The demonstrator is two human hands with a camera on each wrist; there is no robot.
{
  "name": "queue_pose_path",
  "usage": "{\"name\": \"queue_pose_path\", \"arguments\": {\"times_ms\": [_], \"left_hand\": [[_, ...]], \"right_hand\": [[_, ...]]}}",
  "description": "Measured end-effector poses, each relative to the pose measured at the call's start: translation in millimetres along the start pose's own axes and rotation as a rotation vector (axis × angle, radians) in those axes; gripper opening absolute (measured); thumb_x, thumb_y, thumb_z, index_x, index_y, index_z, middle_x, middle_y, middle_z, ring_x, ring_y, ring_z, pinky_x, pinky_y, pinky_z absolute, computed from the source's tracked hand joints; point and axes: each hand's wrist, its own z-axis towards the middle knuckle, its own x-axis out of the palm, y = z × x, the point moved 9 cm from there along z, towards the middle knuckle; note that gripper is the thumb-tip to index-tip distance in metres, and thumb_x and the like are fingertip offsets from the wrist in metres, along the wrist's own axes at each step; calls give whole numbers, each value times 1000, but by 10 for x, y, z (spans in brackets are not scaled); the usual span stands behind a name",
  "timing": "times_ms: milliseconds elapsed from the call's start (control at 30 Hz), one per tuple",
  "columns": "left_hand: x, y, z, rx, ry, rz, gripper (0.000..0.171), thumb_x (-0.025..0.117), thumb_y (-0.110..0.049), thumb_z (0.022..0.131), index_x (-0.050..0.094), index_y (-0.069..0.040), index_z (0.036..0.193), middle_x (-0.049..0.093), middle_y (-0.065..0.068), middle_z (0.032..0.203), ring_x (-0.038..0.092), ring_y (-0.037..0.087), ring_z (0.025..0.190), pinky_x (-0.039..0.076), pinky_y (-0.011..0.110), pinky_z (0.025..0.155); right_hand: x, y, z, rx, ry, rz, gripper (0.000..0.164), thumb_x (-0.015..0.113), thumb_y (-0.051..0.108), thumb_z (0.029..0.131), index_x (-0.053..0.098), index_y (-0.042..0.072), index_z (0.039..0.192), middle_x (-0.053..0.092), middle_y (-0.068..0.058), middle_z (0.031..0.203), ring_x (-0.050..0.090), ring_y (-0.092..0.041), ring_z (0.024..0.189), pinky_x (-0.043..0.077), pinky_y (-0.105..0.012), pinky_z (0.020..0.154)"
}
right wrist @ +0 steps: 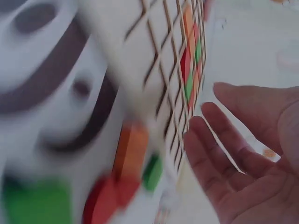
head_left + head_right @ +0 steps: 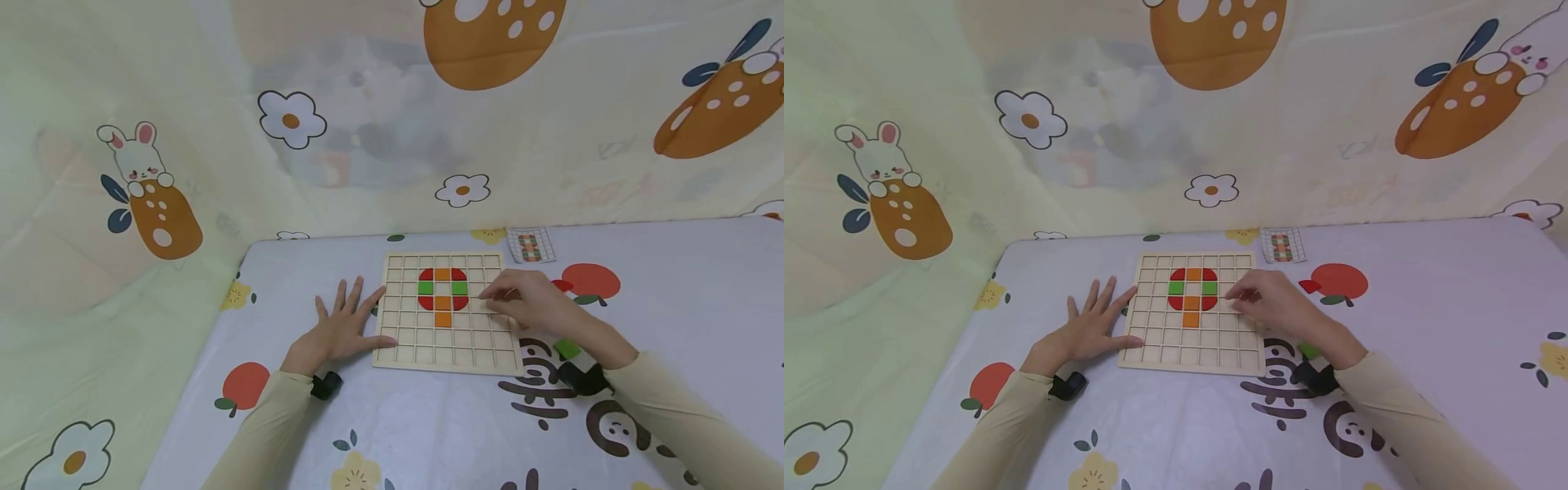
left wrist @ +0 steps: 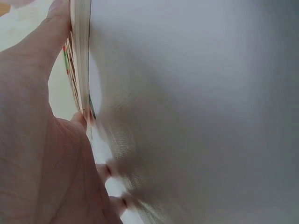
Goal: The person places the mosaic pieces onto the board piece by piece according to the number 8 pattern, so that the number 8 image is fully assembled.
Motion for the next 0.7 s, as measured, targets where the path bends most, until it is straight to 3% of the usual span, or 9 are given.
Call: {"name": "queue_pose_path", "arguments": {"times_ms": [267, 433, 700], "left_hand": [[11, 4, 1, -4, 4, -2, 101, 61, -74, 91, 15, -30, 170, -6, 18, 175, -12, 46, 158, -5, 83, 112], [10, 11, -6, -7, 3, -5, 101, 60, -74, 90, 15, -31, 169, -6, 18, 175, -12, 46, 158, -5, 83, 112], [20, 9, 8, -7, 5, -2, 102, 60, -75, 90, 14, -32, 170, -6, 17, 175, -12, 46, 158, -6, 83, 112]], "right_hand": [[-354, -520, -422, 87, 37, -83, 23, 85, 8, 86, 78, 1, 107, 74, -3, 99, 65, -21, 90, 56, -25, 72], [-397, -728, -595, 83, 40, -115, 31, 91, 6, 78, 78, -2, 104, 76, -7, 98, 66, -22, 87, 56, -26, 72], [-403, -856, -687, 137, 5, -96, 25, 89, 2, 79, 78, -3, 101, 73, 0, 86, 64, -16, 75, 53, -21, 64]]}}
